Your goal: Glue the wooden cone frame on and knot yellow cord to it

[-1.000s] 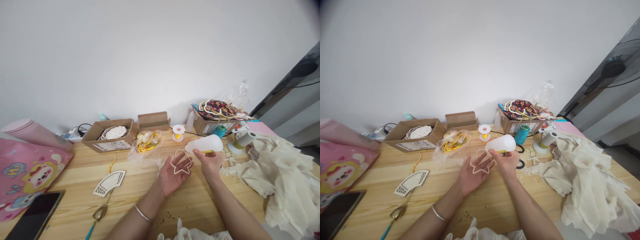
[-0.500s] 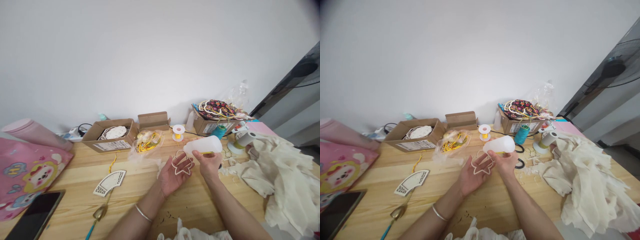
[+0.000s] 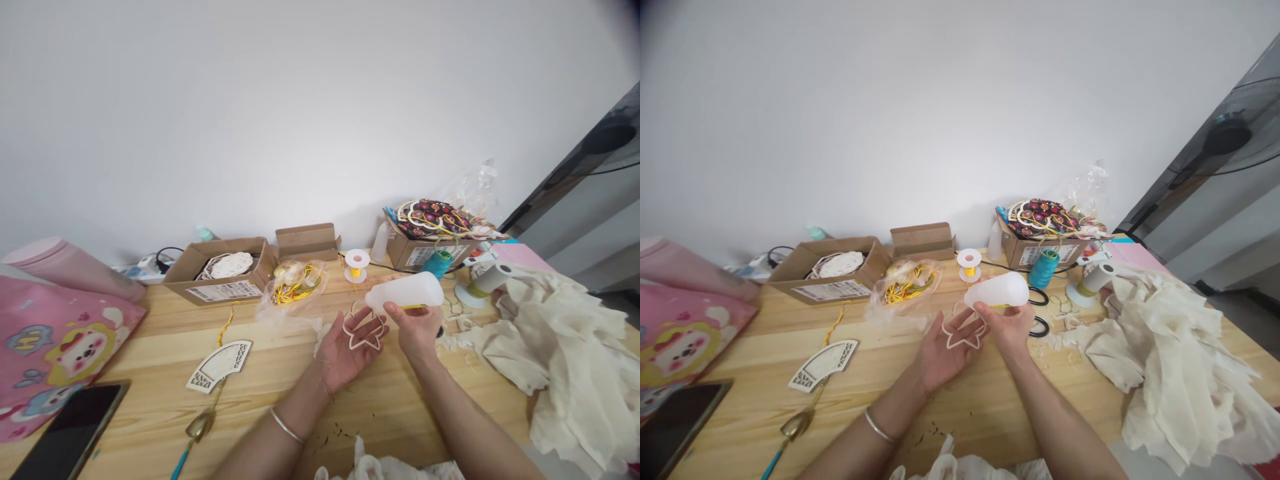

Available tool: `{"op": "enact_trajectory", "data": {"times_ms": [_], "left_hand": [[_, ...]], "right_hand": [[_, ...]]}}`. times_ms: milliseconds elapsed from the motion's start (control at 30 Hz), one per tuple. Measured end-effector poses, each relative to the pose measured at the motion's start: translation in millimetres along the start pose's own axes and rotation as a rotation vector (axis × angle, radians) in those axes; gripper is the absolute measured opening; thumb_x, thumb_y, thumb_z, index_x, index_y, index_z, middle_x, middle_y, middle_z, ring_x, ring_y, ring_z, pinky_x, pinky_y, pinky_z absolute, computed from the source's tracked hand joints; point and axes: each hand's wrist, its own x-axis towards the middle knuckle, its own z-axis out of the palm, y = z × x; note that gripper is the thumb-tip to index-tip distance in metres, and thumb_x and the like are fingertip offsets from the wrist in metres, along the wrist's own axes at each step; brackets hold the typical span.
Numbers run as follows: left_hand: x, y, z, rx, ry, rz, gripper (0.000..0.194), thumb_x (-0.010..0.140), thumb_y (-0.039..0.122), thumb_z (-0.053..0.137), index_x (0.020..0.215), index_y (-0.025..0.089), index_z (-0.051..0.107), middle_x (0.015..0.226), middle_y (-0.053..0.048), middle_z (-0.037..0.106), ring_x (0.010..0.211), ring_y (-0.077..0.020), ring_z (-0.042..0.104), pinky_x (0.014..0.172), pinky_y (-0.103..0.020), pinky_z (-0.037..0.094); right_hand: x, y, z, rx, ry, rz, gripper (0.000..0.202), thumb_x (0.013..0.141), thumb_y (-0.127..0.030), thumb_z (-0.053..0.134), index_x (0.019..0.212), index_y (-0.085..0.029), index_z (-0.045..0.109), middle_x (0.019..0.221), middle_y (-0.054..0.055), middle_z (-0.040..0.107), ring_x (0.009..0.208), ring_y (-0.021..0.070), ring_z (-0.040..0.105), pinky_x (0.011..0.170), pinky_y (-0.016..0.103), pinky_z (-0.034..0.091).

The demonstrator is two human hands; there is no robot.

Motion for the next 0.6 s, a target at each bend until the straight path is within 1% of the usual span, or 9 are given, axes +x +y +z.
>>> {"op": "enact_trajectory", "data": {"times_ms": [133, 367, 600], "left_hand": [[-0.5, 0.5, 1.2, 0.005, 0.005, -0.008, 0.044, 0.077, 0.044, 0.04, 0.105, 0.012, 0.053, 0.109, -0.015, 0.053, 0.105, -0.0259, 0.046, 0.083, -0.032, 0.034], [-0.1, 0.2, -0.2, 0.005, 0.005, 0.004, 0.044, 0.077, 0.045, 0.04, 0.102, 0.012, 0.055, 0.106, -0.015, 0.055, 0.101, -0.0251, 0.049, 0.081, -0.031, 0.035], [0.1, 0.1, 0.5, 0.006, 0.018, -0.009, 0.047, 0.076, 0.046, 0.04, 0.106, 0.012, 0.052, 0.107, -0.015, 0.054, 0.102, -0.0255, 0.048, 0.08, -0.031, 0.036]], "right_hand": [[2.4, 2.8, -1.9, 0.031, 0.016, -0.014, 0.033, 0.051, -0.02, 0.071, 0.082, -0.013, 0.061, 0.071, 0.005, 0.067, 0.069, 0.0192, 0.062, 0.068, 0.034, 0.049], [-0.8, 3.5, -0.3, -0.015, 0.006, -0.003, 0.038, 0.048, -0.021, 0.072, 0.083, -0.014, 0.06, 0.067, 0.004, 0.066, 0.066, 0.0207, 0.062, 0.062, 0.033, 0.05], [0.4, 0.7, 0.6, -0.021, 0.007, -0.008, 0.037, 0.049, -0.022, 0.072, 0.083, -0.014, 0.059, 0.067, 0.005, 0.066, 0.066, 0.0196, 0.061, 0.064, 0.033, 0.05]]}}
